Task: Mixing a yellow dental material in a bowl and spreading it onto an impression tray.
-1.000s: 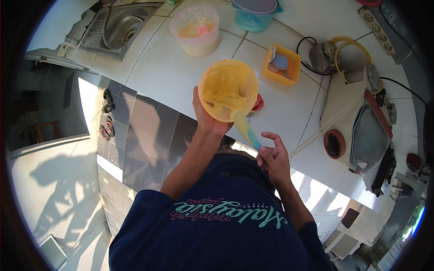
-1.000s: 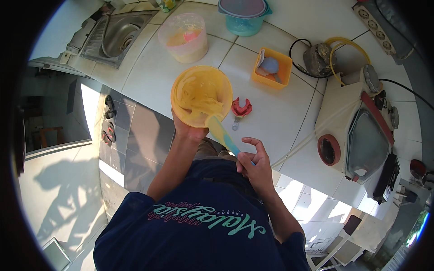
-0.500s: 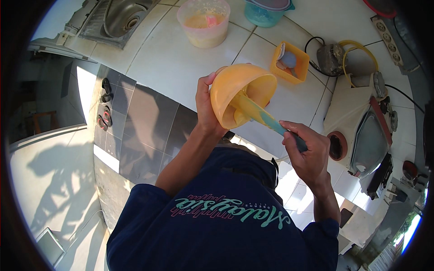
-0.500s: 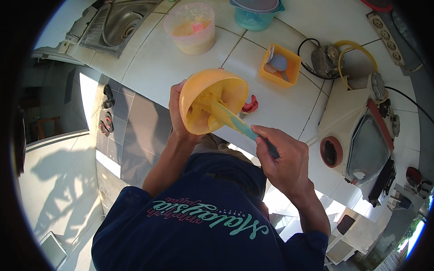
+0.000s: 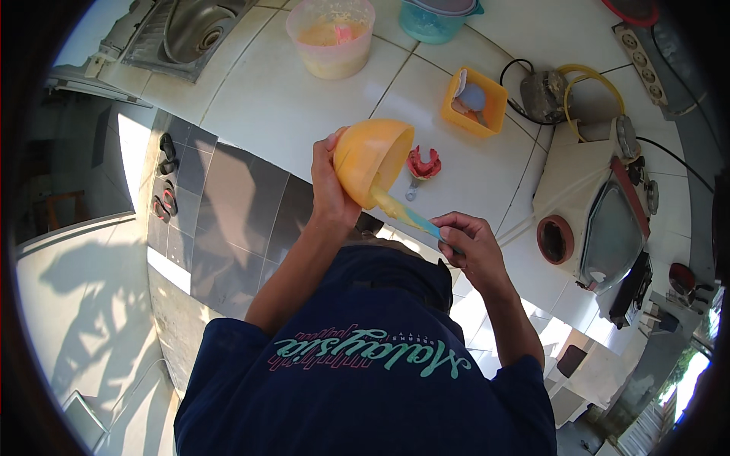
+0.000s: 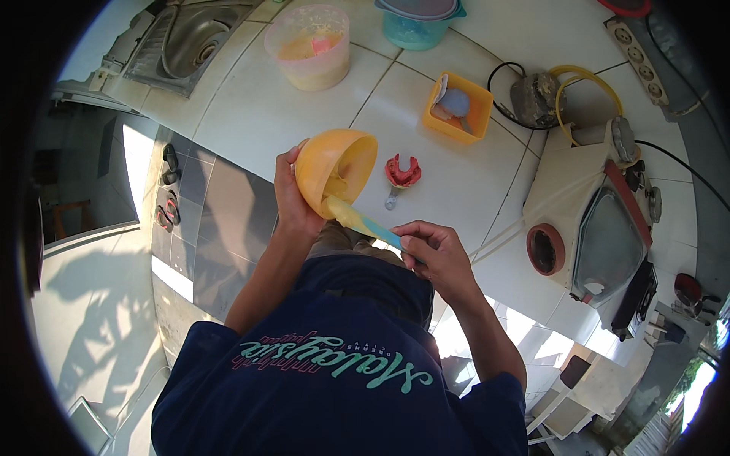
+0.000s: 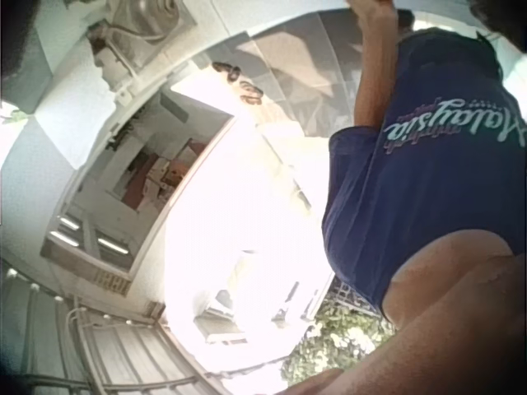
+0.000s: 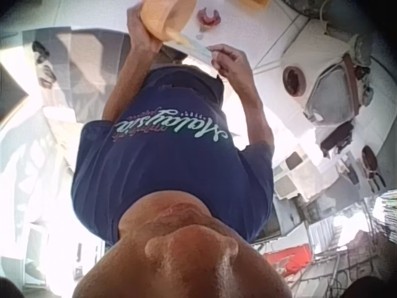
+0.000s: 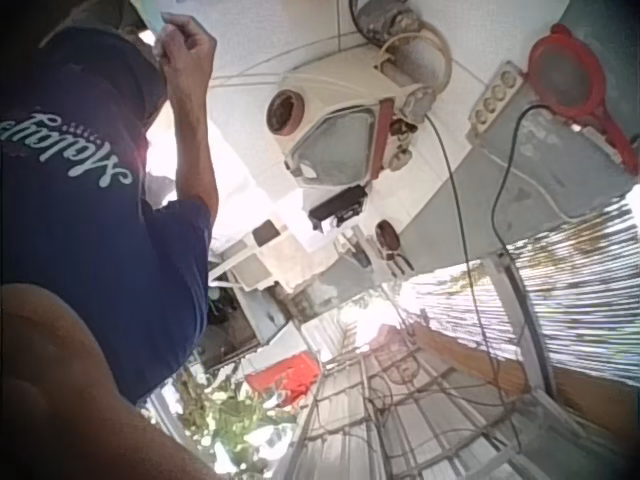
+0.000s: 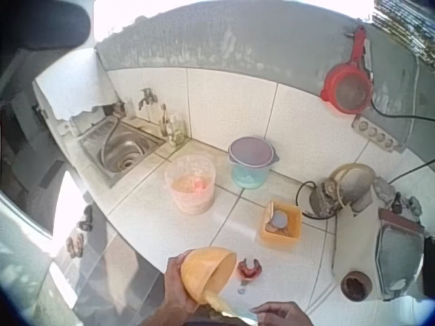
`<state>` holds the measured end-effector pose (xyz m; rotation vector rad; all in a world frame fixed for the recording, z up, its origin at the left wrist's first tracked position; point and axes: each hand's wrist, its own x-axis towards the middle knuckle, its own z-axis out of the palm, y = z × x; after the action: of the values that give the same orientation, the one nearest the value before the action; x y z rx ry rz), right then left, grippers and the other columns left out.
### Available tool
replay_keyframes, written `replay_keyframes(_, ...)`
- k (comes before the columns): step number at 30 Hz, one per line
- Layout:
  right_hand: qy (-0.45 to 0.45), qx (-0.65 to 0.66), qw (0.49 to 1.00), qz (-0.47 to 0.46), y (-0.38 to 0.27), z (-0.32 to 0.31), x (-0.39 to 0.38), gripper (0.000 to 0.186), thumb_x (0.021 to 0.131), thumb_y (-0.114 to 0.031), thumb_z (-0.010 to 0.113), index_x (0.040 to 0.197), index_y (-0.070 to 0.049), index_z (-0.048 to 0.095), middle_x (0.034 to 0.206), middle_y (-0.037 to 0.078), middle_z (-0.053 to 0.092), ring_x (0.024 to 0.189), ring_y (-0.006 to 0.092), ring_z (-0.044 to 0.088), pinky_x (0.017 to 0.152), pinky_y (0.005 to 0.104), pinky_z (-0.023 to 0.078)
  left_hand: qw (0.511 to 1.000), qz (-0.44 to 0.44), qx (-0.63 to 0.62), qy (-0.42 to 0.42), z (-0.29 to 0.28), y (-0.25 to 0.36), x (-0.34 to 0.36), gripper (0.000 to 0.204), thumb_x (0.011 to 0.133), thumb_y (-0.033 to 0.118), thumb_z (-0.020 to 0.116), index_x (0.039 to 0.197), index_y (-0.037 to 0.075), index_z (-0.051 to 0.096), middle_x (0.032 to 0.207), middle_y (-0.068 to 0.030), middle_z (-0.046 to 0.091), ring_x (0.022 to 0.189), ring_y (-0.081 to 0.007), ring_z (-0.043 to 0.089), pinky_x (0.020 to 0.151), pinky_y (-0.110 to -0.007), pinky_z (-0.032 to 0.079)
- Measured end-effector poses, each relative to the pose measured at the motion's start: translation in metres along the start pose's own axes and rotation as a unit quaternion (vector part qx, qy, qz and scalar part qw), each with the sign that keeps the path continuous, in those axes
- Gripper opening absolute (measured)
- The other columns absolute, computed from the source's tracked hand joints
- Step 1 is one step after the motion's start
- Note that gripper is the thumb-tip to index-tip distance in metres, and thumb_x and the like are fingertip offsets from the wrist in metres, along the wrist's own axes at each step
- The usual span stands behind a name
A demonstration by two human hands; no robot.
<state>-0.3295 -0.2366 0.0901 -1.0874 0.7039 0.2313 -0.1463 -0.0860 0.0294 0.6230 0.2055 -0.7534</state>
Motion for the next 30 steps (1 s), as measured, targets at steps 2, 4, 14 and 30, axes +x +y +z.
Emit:
replay_keyframes(2, 0.031, 0.0, 0.999, -0.021, 0.011, -0.015, 0.004, 0.021, 0.093, -0.011, 0.057, 0.106, 0.002, 0.066, 0.065, 0.0, 0.055, 0.049, 0.0023, 0.039, 0.046, 0.0174, 0.03, 1.0, -0.004, -0.015, 0.024, -0.018, 0.009, -0.007, 0.038, 0.094, 0.037, 0.043, 0.116, 0.009, 0.056, 0.113, -0.0077, 0.063, 0.103, -0.0228, 0.062, 0.089, -0.042, 0.052)
replay_keyframes(4, 0.091, -0.057, 0.992, -0.068, 0.019, -0.037, 0.013, 0.021, 0.093, -0.012, 0.057, 0.106, 0.001, 0.067, 0.065, 0.001, 0.057, 0.051, 0.0028, 0.042, 0.048, 0.0189, 0.032, 0.999, -0.005, -0.028, 0.047, -0.038, 0.021, -0.016, 0.038, 0.094, 0.036, 0.043, 0.117, 0.009, 0.056, 0.115, -0.0079, 0.063, 0.104, -0.0233, 0.062, 0.089, -0.042, 0.052)
replay_keyframes(14, 0.251, -0.435, 0.824, -0.261, 0.054, -0.068, 0.065, 0.021, 0.088, -0.009, 0.063, 0.107, -0.003, 0.066, 0.073, 0.009, 0.065, 0.063, 0.0176, 0.062, 0.061, 0.0285, 0.048, 0.984, 0.057, -0.006, 0.169, -0.111, 0.044, -0.067, 0.043, 0.095, 0.037, 0.038, 0.119, 0.007, 0.058, 0.116, -0.0078, 0.063, 0.108, -0.0248, 0.061, 0.093, -0.043, 0.05)
replay_keyframes(30, 0.201, -0.573, 0.69, -0.394, 0.066, -0.079, 0.081, 0.025, 0.081, 0.0, 0.066, 0.106, -0.006, 0.066, 0.083, 0.01, 0.065, 0.063, 0.0239, 0.062, 0.056, 0.0326, 0.052, 0.982, 0.048, -0.021, 0.181, -0.106, 0.025, -0.071, 0.042, 0.097, 0.037, 0.036, 0.115, 0.007, 0.059, 0.114, -0.0073, 0.064, 0.105, -0.0237, 0.061, 0.092, -0.041, 0.049)
